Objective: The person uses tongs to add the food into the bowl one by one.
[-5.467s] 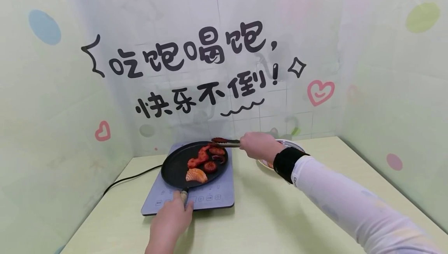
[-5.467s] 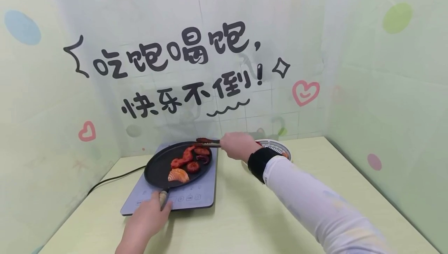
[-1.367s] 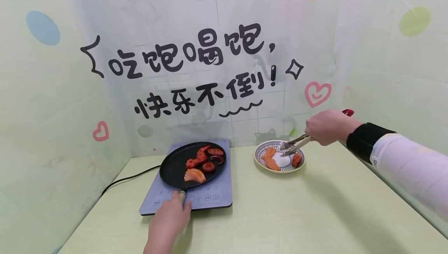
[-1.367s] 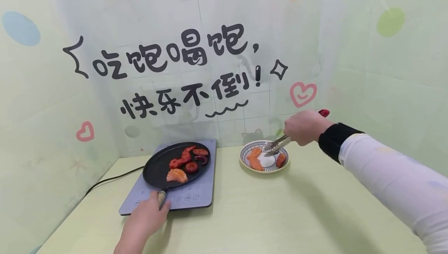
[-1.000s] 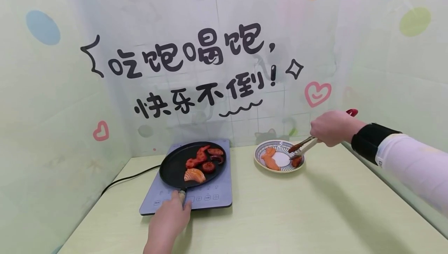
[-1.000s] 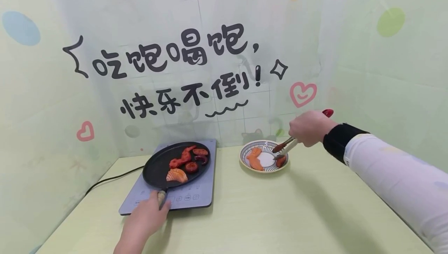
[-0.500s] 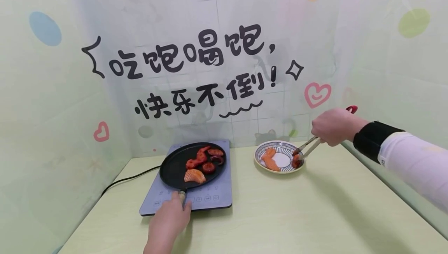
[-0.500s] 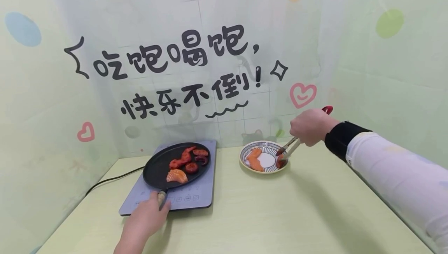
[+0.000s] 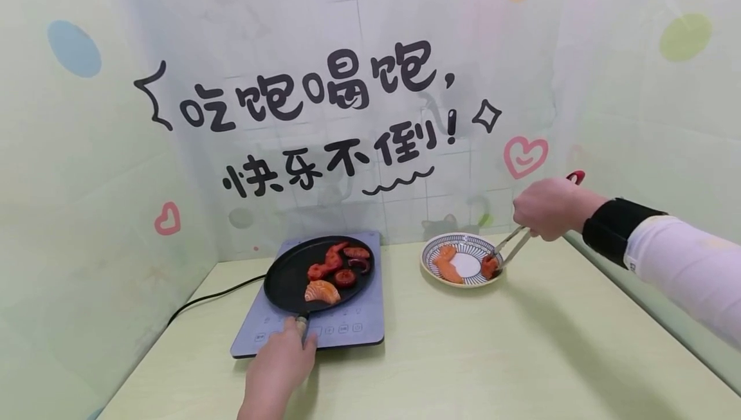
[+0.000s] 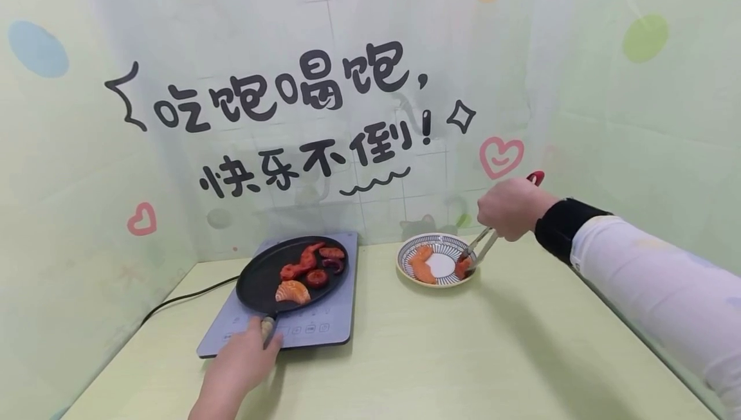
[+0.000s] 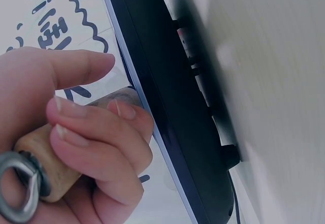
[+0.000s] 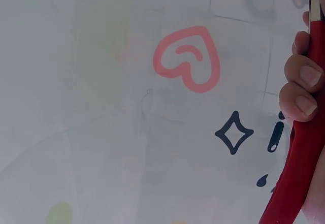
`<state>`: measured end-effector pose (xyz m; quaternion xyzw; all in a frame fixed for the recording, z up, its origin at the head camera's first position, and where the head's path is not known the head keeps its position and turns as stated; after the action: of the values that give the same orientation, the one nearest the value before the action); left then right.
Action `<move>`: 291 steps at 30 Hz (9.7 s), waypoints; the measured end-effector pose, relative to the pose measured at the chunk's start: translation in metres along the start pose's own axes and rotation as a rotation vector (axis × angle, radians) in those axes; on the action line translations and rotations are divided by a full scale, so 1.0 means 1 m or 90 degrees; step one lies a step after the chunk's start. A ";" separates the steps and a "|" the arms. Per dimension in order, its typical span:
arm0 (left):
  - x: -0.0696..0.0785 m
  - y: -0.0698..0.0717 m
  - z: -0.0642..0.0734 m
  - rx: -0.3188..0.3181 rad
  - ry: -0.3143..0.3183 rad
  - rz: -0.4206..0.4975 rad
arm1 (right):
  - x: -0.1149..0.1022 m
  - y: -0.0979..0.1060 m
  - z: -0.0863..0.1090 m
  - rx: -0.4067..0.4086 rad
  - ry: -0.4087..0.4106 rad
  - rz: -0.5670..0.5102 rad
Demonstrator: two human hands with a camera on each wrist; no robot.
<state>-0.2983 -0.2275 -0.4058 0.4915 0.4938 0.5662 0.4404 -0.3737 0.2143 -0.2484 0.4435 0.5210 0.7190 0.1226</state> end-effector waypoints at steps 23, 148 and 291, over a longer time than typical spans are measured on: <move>-0.001 -0.003 -0.001 0.002 0.006 0.011 | -0.001 -0.014 -0.005 -0.014 -0.037 -0.036; 0.001 0.003 0.005 0.026 0.014 -0.009 | -0.055 -0.140 -0.003 0.077 -0.481 -0.764; 0.003 -0.003 0.004 0.012 0.026 -0.010 | -0.176 0.021 -0.081 0.273 -0.192 -0.768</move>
<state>-0.2950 -0.2239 -0.4081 0.4798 0.5122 0.5679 0.4299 -0.3279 0.0412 -0.3248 0.1840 0.7868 0.3342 0.4852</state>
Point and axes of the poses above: each hand's wrist, its own z-axis away from the middle knuckle, its own y-axis out of the back of the hand, x = y × z, the point moved 6 cm from there along -z, towards the middle knuckle, and after that the axes turned 13 degrees about -z, right-handed, at the moved point
